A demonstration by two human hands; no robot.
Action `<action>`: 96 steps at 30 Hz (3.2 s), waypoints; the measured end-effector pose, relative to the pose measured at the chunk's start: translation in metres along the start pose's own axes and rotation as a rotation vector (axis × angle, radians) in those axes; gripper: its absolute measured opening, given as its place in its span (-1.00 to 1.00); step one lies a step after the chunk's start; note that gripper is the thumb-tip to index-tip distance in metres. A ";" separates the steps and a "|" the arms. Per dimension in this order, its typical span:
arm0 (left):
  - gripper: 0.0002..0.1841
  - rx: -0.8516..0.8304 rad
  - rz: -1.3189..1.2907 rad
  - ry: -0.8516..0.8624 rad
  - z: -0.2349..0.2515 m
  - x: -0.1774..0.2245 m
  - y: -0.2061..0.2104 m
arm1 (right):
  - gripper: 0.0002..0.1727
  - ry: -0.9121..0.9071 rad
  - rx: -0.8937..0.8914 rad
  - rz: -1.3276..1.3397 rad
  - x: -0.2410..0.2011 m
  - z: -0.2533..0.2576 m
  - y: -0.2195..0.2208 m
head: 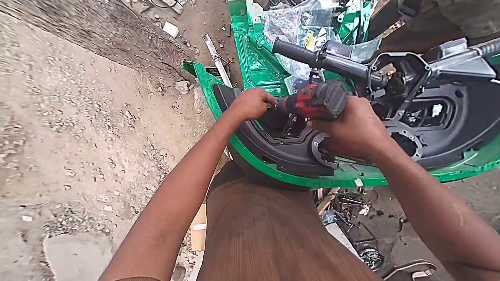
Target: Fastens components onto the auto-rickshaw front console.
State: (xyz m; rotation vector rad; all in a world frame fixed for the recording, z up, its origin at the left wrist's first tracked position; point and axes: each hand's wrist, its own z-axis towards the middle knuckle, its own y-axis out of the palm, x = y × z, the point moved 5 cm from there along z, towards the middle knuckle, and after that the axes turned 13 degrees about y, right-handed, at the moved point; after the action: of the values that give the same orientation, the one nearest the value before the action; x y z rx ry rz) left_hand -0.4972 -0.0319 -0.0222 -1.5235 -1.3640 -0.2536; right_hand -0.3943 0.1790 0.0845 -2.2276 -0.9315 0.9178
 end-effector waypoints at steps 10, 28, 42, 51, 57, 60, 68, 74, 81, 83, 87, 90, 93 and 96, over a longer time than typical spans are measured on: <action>-0.62 -0.102 -0.012 -0.278 0.045 -0.063 0.020 | -0.53 0.113 -0.094 -0.178 -0.029 0.082 0.038; -0.71 -0.143 0.101 -0.373 0.046 -0.074 0.033 | -0.55 0.069 -0.100 -0.321 -0.048 0.091 0.064; -0.62 -0.108 0.135 -0.290 0.039 -0.082 0.039 | -0.67 -0.024 -0.080 -0.525 -0.094 0.085 0.069; -0.69 -0.179 0.175 -0.407 0.032 -0.061 0.032 | -0.64 -0.007 -0.088 -0.517 -0.086 0.099 0.070; -0.67 -0.165 0.154 -0.382 0.034 -0.068 0.036 | -0.65 -0.012 -0.138 -0.583 -0.092 0.103 0.071; -0.70 -0.158 0.144 -0.393 0.037 -0.073 0.038 | -0.65 0.004 -0.168 -0.598 -0.093 0.108 0.067; -0.76 -0.192 0.185 -0.397 0.043 -0.077 0.041 | -0.61 0.044 -0.183 -0.564 -0.075 0.118 0.064; -0.72 -0.174 0.156 -0.433 0.038 -0.073 0.040 | -0.62 0.037 -0.164 -0.576 -0.079 0.115 0.065; -0.63 -0.128 0.139 -0.449 0.037 -0.076 0.039 | -0.65 0.006 -0.155 -0.576 -0.084 0.112 0.066; -0.61 -0.121 0.122 -0.459 0.035 -0.074 0.039 | -0.66 0.002 -0.154 -0.579 -0.085 0.112 0.066; -0.61 -0.127 0.126 -0.453 0.036 -0.076 0.039 | -0.67 -0.003 -0.155 -0.599 -0.087 0.115 0.068; -0.64 -0.145 0.147 -0.428 0.038 -0.077 0.041 | -0.67 0.022 -0.160 -0.602 -0.090 0.112 0.067; -0.64 -0.139 0.145 -0.423 0.039 -0.079 0.042 | -0.67 0.028 -0.148 -0.600 -0.092 0.112 0.068; -0.61 -0.123 0.145 -0.432 0.041 -0.082 0.042 | -0.65 0.027 -0.157 -0.604 -0.093 0.112 0.068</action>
State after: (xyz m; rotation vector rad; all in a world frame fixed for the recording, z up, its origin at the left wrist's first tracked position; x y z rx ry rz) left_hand -0.5079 -0.0431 -0.1220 -1.8438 -1.5820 0.0924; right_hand -0.5019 0.0916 0.0035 -1.8854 -1.5861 0.5441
